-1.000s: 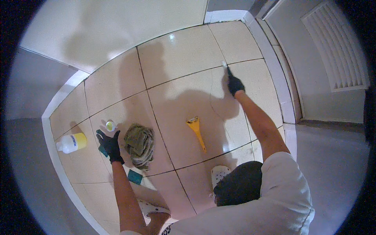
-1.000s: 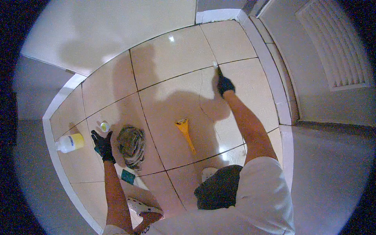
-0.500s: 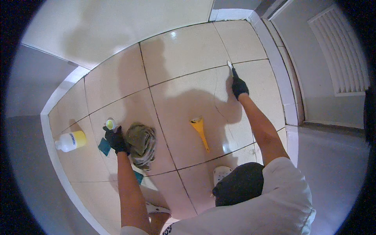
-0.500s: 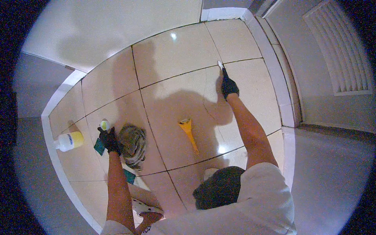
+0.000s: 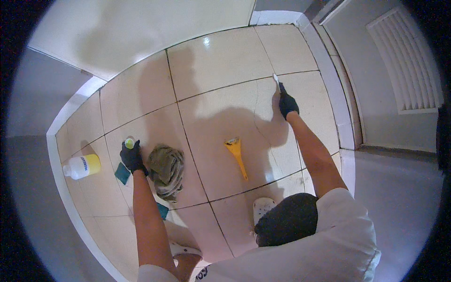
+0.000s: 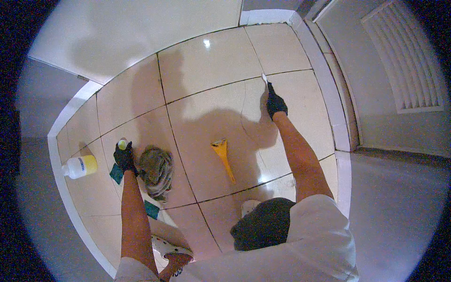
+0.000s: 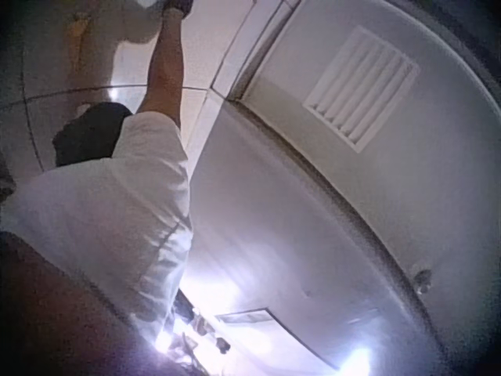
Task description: The person cleans tile grout lines on a tiled floor using a toothbrush, scraper, sponge, and cloth. They apply cleaning solution from a bottle, scrub the grout, and wipe the area.
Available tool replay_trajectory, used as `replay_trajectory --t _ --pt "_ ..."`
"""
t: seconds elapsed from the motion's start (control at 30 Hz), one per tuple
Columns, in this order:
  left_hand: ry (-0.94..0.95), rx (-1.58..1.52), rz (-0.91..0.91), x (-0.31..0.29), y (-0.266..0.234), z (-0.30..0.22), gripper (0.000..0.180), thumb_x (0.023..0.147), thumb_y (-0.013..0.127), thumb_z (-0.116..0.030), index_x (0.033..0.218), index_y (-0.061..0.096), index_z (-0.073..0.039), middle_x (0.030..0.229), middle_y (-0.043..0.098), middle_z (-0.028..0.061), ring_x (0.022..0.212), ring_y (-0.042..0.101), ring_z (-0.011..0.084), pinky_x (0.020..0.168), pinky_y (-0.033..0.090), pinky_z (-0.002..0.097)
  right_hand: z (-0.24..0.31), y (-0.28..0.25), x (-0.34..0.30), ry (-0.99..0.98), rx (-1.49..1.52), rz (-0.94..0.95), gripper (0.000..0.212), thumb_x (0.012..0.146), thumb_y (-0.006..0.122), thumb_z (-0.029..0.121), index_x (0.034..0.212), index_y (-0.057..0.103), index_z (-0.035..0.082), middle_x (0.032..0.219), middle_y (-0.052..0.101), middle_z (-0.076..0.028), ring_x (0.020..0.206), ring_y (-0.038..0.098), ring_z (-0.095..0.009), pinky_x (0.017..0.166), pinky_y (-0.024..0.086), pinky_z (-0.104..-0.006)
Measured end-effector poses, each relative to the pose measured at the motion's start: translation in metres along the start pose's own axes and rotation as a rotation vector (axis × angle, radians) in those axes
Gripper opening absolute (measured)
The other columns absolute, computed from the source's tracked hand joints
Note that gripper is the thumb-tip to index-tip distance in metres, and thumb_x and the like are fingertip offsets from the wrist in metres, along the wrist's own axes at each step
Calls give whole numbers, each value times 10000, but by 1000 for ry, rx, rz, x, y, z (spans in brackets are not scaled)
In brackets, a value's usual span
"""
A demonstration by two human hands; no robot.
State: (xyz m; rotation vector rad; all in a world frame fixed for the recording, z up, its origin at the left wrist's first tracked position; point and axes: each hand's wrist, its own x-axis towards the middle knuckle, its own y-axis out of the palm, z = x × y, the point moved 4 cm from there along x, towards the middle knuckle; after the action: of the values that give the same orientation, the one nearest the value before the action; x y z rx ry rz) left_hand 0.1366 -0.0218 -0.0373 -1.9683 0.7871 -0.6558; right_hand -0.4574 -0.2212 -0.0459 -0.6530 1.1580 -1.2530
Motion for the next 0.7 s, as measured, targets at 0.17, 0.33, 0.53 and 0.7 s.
replay_trajectory --t 0.17,0.33,0.53,0.7 --pt "112 -28 -43 -11 17 -42 490 632 764 -325 999 589 -51 839 640 167 778 607 354 672 473 431 85 67 -26 -367 100 167 515 896 338 194 1396 217 203 1075 576 -223 931 584 -377 806 452 -451" --pt "203 9 -5 -28 23 -116 659 625 774 -322 1173 526 -50 1062 586 165 970 552 326 824 440 406 175 81 -51 -579 -6 335 575 841 363 104 1395 245 201 1212 493 -212 1073 513 -356 930 398 -428" --pt "333 -66 56 -47 43 -170 746 614 773 -369 1223 484 -47 1020 593 145 947 555 317 829 439 397 56 35 6 -91 80 298 485 913 362 253 1388 270 231 929 622 -161 813 607 -232 666 472 -417" --pt "423 -6 105 -74 57 -215 723 597 775 -391 1194 512 -80 973 595 123 905 565 280 777 448 388 107 -2 -29 -376 398 596 387 892 456 226 1271 483 152 1065 602 -41 742 532 -137 704 460 -244"
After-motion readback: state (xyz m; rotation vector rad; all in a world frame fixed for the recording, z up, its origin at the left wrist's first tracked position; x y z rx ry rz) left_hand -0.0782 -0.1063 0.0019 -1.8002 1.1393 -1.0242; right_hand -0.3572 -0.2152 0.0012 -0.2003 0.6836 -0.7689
